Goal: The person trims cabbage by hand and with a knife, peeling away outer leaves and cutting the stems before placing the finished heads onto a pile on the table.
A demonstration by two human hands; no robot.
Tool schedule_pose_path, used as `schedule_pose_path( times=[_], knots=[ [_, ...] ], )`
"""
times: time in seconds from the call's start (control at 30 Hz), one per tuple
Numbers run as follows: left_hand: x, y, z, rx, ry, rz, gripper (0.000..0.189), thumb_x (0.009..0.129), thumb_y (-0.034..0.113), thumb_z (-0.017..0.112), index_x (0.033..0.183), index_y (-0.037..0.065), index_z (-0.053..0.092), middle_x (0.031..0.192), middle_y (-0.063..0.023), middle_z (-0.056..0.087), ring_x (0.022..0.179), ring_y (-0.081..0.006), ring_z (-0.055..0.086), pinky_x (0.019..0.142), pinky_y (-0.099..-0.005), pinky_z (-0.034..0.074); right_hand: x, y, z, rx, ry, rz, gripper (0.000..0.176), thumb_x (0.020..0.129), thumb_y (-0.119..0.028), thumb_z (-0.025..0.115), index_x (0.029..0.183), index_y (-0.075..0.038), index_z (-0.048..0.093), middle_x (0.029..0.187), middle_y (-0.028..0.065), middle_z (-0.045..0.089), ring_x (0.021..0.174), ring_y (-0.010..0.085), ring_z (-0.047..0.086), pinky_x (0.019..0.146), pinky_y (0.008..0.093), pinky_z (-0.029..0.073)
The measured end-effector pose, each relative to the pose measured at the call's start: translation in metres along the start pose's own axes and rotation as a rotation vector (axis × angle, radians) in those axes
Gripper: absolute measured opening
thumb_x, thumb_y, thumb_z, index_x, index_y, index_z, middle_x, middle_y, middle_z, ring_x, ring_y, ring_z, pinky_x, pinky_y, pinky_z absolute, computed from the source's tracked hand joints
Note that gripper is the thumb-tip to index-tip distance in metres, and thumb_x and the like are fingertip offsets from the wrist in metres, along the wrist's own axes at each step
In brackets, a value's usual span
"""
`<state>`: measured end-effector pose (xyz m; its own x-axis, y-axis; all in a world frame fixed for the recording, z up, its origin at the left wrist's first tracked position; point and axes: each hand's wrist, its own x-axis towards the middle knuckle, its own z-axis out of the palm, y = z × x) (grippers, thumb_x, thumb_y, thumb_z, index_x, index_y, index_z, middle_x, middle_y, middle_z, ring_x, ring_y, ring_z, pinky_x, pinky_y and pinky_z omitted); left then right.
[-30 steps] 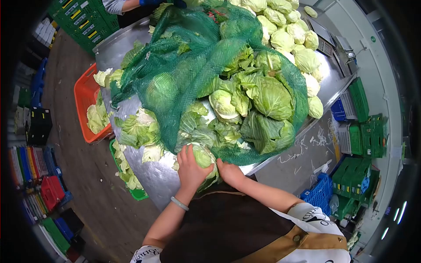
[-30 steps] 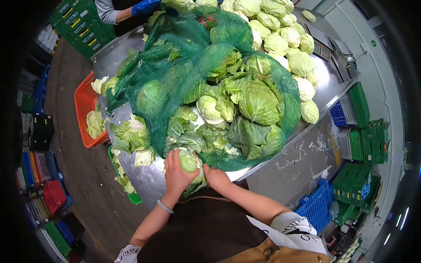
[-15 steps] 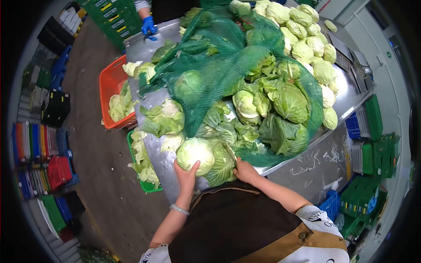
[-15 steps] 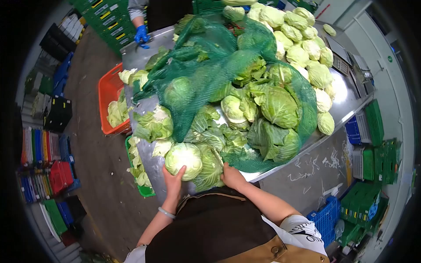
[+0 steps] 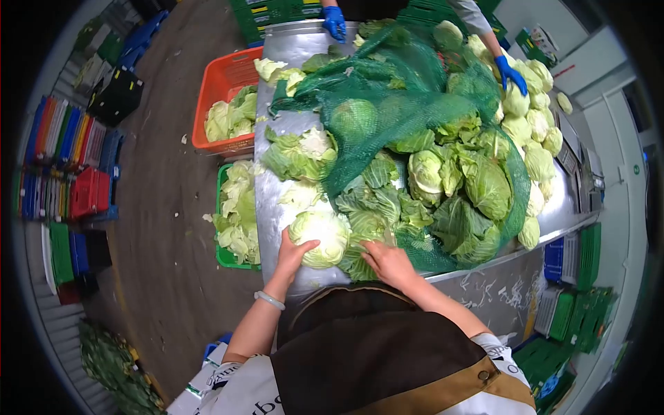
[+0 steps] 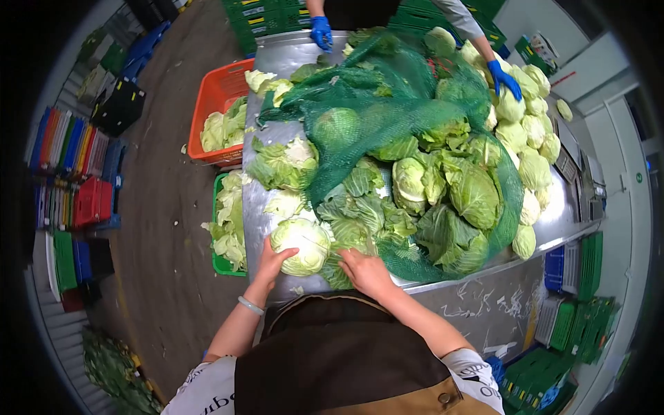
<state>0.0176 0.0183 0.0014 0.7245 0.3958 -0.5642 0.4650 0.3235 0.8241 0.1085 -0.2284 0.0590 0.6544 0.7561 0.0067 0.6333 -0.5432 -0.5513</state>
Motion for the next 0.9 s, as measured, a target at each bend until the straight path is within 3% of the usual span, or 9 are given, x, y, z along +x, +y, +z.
schedule_pose_path(
  times=[0.13, 0.23, 0.53, 0.73, 0.83, 0.9],
  knots=[
    [-0.006, -0.001, -0.005, -0.166, 0.104, -0.204, 0.073, 0.075, 0.011, 0.08, 0.133, -0.002, 0.038, 0.123, -0.0152, 0.057, 0.111, -0.0237, 0.058, 0.093, -0.0337, 0.05, -0.002, 0.0, 0.034, -0.037, -0.01, -0.005, 0.02, 0.095, -0.023, 0.058, 0.109, -0.009, 0.062, 0.077, 0.0128, 0.064, 0.061, 0.0324, 0.065, 0.054, 0.0416, 0.052],
    [-0.003, -0.006, -0.001, -0.195, 0.083, -0.107, 0.071, 0.075, 0.011, 0.08, 0.132, -0.002, 0.04, 0.121, -0.0152, 0.059, 0.11, -0.0233, 0.06, 0.091, -0.0336, 0.051, -0.001, -0.004, 0.038, -0.127, 0.003, -0.002, 0.019, 0.095, -0.023, 0.059, 0.108, -0.01, 0.062, 0.076, 0.0121, 0.064, 0.058, 0.0315, 0.064, 0.051, 0.041, 0.052],
    [0.0, -0.011, -0.003, -0.15, 0.075, -0.064, 0.071, 0.074, 0.01, 0.08, 0.132, -0.001, 0.04, 0.121, -0.0156, 0.059, 0.11, -0.0237, 0.06, 0.092, -0.0342, 0.051, 0.021, -0.004, 0.048, -0.235, -0.013, -0.034, 0.011, 0.093, -0.02, 0.059, 0.098, -0.009, 0.057, 0.073, 0.0128, 0.062, 0.054, 0.0305, 0.064, 0.047, 0.0414, 0.051],
    [-0.003, 0.005, -0.003, -0.169, 0.085, -0.148, 0.073, 0.074, 0.009, 0.078, 0.134, -0.002, 0.039, 0.123, -0.0157, 0.058, 0.111, -0.0242, 0.059, 0.092, -0.0344, 0.051, 0.018, -0.005, 0.046, -0.245, -0.058, -0.025, 0.012, 0.093, -0.019, 0.057, 0.093, -0.008, 0.053, 0.071, 0.0131, 0.061, 0.054, 0.0311, 0.064, 0.047, 0.042, 0.051],
    [0.002, -0.002, -0.004, -0.116, 0.04, -0.063, 0.075, 0.076, 0.021, 0.078, 0.137, 0.004, 0.037, 0.121, -0.0154, 0.058, 0.107, -0.024, 0.062, 0.081, -0.0353, 0.054, 0.011, -0.005, 0.035, -0.255, -0.066, -0.013, 0.011, 0.091, -0.017, 0.058, 0.094, -0.007, 0.053, 0.07, 0.0134, 0.06, 0.053, 0.0313, 0.064, 0.046, 0.0427, 0.051],
    [0.003, -0.003, -0.004, -0.096, 0.045, -0.124, 0.076, 0.076, 0.023, 0.077, 0.138, 0.006, 0.037, 0.121, -0.0151, 0.058, 0.105, -0.0242, 0.063, 0.079, -0.0357, 0.055, 0.013, -0.004, 0.036, -0.283, -0.079, 0.008, 0.01, 0.09, -0.016, 0.057, 0.094, -0.007, 0.052, 0.07, 0.0136, 0.06, 0.054, 0.0311, 0.064, 0.046, 0.0427, 0.051]
  ],
)
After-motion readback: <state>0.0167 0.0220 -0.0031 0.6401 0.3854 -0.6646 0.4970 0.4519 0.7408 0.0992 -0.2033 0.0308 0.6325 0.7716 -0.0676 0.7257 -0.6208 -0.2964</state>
